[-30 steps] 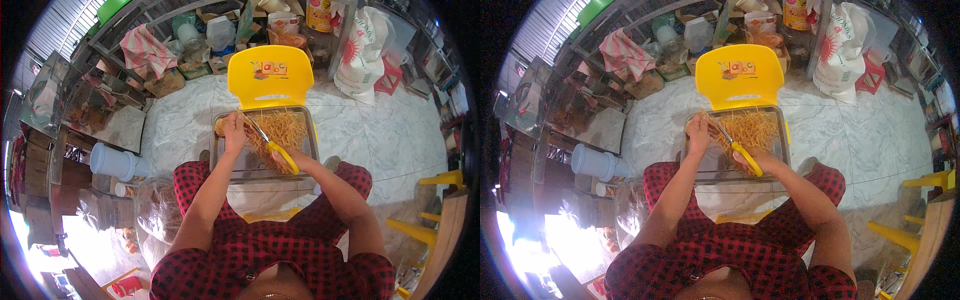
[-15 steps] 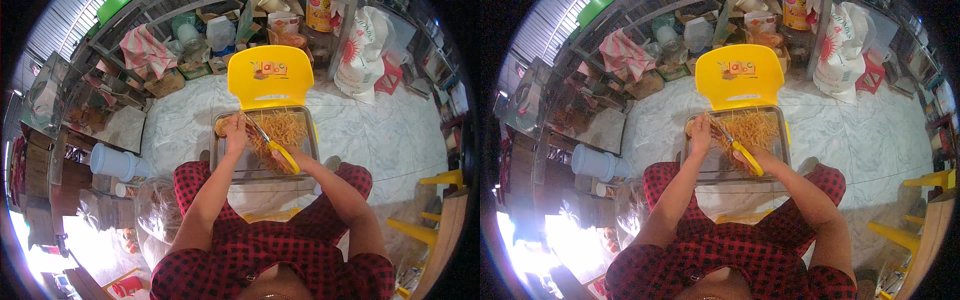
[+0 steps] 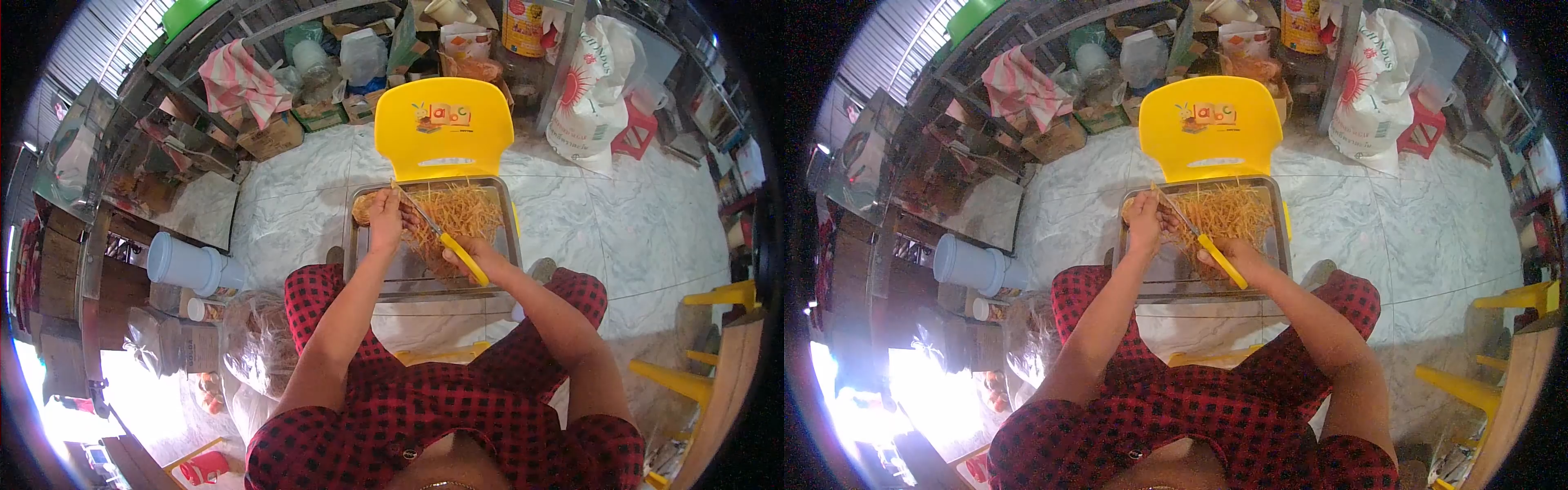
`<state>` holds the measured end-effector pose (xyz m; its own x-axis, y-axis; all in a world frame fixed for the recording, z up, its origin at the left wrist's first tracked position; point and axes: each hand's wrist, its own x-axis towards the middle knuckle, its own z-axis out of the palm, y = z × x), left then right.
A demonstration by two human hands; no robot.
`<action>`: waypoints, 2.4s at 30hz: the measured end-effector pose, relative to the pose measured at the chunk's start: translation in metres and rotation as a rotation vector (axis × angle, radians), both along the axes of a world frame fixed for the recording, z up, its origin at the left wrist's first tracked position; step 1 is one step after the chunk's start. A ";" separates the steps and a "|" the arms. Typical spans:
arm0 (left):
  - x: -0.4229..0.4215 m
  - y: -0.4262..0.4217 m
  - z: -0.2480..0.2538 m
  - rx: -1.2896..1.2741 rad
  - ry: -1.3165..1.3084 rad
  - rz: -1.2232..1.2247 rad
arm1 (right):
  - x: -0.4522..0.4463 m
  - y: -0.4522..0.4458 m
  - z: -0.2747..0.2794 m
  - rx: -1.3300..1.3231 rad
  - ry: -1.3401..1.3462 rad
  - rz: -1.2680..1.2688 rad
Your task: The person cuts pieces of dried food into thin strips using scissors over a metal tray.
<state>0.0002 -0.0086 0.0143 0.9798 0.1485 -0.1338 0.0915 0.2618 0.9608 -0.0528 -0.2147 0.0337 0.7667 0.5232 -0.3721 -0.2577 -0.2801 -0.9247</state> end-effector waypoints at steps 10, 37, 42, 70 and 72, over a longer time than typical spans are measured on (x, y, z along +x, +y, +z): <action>-0.006 -0.013 -0.007 0.068 0.007 -0.128 | 0.005 0.001 -0.007 -0.043 -0.055 -0.005; -0.013 -0.023 -0.006 0.018 0.065 -0.193 | 0.004 0.007 -0.010 -0.003 -0.033 -0.069; -0.014 -0.023 -0.008 -0.020 0.065 -0.162 | 0.000 0.008 0.000 -0.024 -0.081 -0.102; 0.008 -0.001 -0.023 0.358 -0.250 0.076 | 0.002 0.002 -0.006 0.016 -0.004 0.055; 0.004 -0.004 -0.015 0.295 -0.185 0.051 | 0.002 0.003 -0.005 0.009 -0.007 0.033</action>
